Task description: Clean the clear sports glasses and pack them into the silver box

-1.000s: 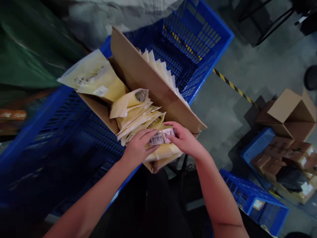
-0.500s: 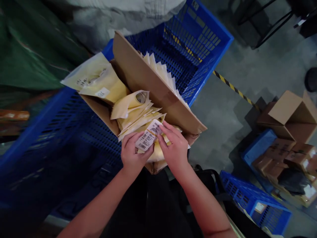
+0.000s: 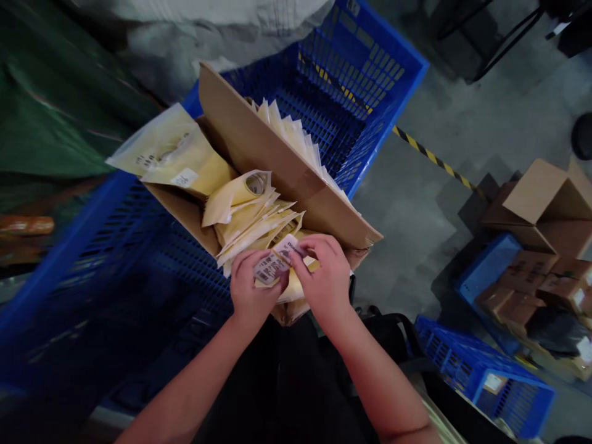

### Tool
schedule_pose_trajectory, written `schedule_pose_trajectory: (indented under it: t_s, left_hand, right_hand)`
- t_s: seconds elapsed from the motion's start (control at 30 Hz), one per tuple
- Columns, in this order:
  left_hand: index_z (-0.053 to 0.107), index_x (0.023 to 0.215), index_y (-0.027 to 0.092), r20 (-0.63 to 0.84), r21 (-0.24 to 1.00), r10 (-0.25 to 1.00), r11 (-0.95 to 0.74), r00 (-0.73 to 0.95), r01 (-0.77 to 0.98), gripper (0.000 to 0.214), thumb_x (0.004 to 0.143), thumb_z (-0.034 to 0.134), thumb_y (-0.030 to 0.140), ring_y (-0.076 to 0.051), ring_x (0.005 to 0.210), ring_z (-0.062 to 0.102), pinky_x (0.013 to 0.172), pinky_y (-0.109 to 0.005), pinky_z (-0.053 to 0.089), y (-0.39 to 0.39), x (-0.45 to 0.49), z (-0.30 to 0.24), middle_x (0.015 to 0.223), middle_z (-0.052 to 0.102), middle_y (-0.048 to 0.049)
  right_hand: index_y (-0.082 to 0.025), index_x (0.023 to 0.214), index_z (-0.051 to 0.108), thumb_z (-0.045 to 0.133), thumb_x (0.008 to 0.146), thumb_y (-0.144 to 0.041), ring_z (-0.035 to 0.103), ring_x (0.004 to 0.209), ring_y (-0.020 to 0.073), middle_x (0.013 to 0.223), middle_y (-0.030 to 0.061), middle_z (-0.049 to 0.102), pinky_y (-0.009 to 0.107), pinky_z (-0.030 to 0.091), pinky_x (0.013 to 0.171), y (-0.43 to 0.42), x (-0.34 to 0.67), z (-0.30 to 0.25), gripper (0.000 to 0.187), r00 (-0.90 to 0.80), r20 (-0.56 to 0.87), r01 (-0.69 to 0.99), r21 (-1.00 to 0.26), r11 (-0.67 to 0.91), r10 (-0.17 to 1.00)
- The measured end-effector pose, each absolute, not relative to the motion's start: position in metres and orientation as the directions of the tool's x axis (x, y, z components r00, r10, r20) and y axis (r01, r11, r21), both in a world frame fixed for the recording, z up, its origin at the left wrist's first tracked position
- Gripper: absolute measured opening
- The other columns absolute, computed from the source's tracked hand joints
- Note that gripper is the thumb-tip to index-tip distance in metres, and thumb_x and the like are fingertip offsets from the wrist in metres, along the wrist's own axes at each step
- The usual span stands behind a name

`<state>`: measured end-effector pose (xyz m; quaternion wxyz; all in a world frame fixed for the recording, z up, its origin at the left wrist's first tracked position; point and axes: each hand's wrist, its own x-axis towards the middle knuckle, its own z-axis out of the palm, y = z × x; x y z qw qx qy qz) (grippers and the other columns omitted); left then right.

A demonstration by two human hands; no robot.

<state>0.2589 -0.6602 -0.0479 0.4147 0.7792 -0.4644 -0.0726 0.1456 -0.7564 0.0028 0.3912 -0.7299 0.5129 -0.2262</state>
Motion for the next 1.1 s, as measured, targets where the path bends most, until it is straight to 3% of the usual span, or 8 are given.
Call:
schedule_pose_trajectory:
  t_s: [0.1,0.37,0.5,0.63,0.73,0.87,1.0,1.1]
  left_hand:
    - [0.061,0.114,0.020,0.287,0.703,-0.805,-0.192,0.519,-0.685,0.038,0.079,0.074,0.021,-0.021,0.095,0.067,0.087,-0.035,0.057,-0.660,0.259,-0.051,0.104,0.066,-0.0062]
    - [0.060,0.127,0.022,0.316,0.614,-0.840,-0.173,0.441,-0.770,0.046,0.084,0.074,0.027,-0.020,0.089,0.070,0.076,-0.030,0.059,-0.659,0.258,-0.052,0.104,0.069,-0.0069]
    - [0.056,0.132,0.022,0.301,0.618,-0.861,-0.152,0.410,-0.772,0.052,0.083,0.073,0.023,-0.019,0.086,0.071,0.073,-0.027,0.058,-0.655,0.260,-0.051,0.106,0.069,-0.0075]
    - [0.054,0.132,0.022,0.237,0.667,-0.885,-0.150,0.400,-0.729,0.052,0.082,0.071,0.022,-0.022,0.095,0.069,0.081,-0.033,0.058,-0.649,0.263,-0.055,0.111,0.068,-0.0095]
    - [0.058,0.121,0.022,0.164,0.775,-0.906,-0.126,0.389,-0.619,0.041,0.083,0.071,0.028,-0.026,0.099,0.066,0.086,-0.042,0.056,-0.646,0.265,-0.059,0.110,0.067,-0.0098]
    - [0.055,0.117,0.022,0.144,0.852,-0.921,-0.070,0.361,-0.518,0.041,0.085,0.070,0.043,-0.023,0.088,0.065,0.076,-0.039,0.056,-0.644,0.266,-0.060,0.098,0.064,-0.0064]
    - [0.050,0.127,0.023,0.157,0.888,-0.933,-0.010,0.323,-0.460,0.064,0.088,0.047,0.074,-0.024,0.089,0.064,0.075,-0.039,0.055,-0.638,0.267,-0.058,0.101,0.063,-0.0076]
    - [0.049,0.132,0.023,0.153,0.900,-0.938,0.003,0.310,-0.435,0.071,0.091,0.030,0.078,-0.026,0.094,0.063,0.079,-0.042,0.054,-0.630,0.269,-0.060,0.105,0.062,-0.0105]
  right_hand:
    - [-0.023,0.092,0.072,0.071,0.086,-0.026,0.069,0.090,0.0204,0.097,0.0066,0.072,0.033,0.063,0.078,-0.755,0.143,0.002,0.007,0.349,-0.115,-0.563,-0.819,-0.110,-0.930]
    - [-0.027,0.114,0.076,0.066,0.090,-0.022,0.073,0.103,0.0263,0.121,0.0077,0.073,0.041,0.058,0.098,-0.734,0.134,-0.007,0.026,0.382,0.070,-0.647,-0.691,-0.321,-0.922]
    - [-0.028,0.107,0.077,0.066,0.090,-0.021,0.074,0.098,0.0244,0.110,0.0069,0.077,0.041,0.059,0.094,-0.734,0.139,0.001,0.021,0.390,0.065,-0.624,-0.715,-0.315,-0.919]
    - [-0.024,0.087,0.077,0.067,0.088,-0.025,0.072,0.090,0.0220,0.097,0.0077,0.076,0.036,0.061,0.079,-0.742,0.142,0.012,0.010,0.371,-0.160,-0.513,-0.856,-0.058,-0.915]
    - [-0.022,0.082,0.075,0.070,0.084,-0.030,0.070,0.079,0.0199,0.089,0.0066,0.075,0.031,0.060,0.068,-0.746,0.141,0.015,0.009,0.431,-0.422,-0.396,-0.883,0.253,-0.798]
    - [-0.022,0.093,0.072,0.077,0.078,-0.034,0.068,0.067,0.0159,0.083,0.0030,0.075,0.026,0.057,0.057,-0.743,0.142,0.013,0.020,0.488,-0.648,-0.271,-0.750,0.604,-0.585]
    - [-0.021,0.101,0.069,0.085,0.070,-0.032,0.072,0.078,0.0167,0.090,0.0043,0.077,0.026,0.059,0.067,-0.739,0.145,0.010,0.036,0.499,-0.709,-0.183,-0.648,0.740,-0.498]
    - [-0.020,0.104,0.068,0.091,0.060,-0.028,0.074,0.080,0.0185,0.091,0.0048,0.077,0.031,0.060,0.075,-0.737,0.147,0.009,0.050,0.490,-0.735,-0.164,-0.605,0.779,-0.468]
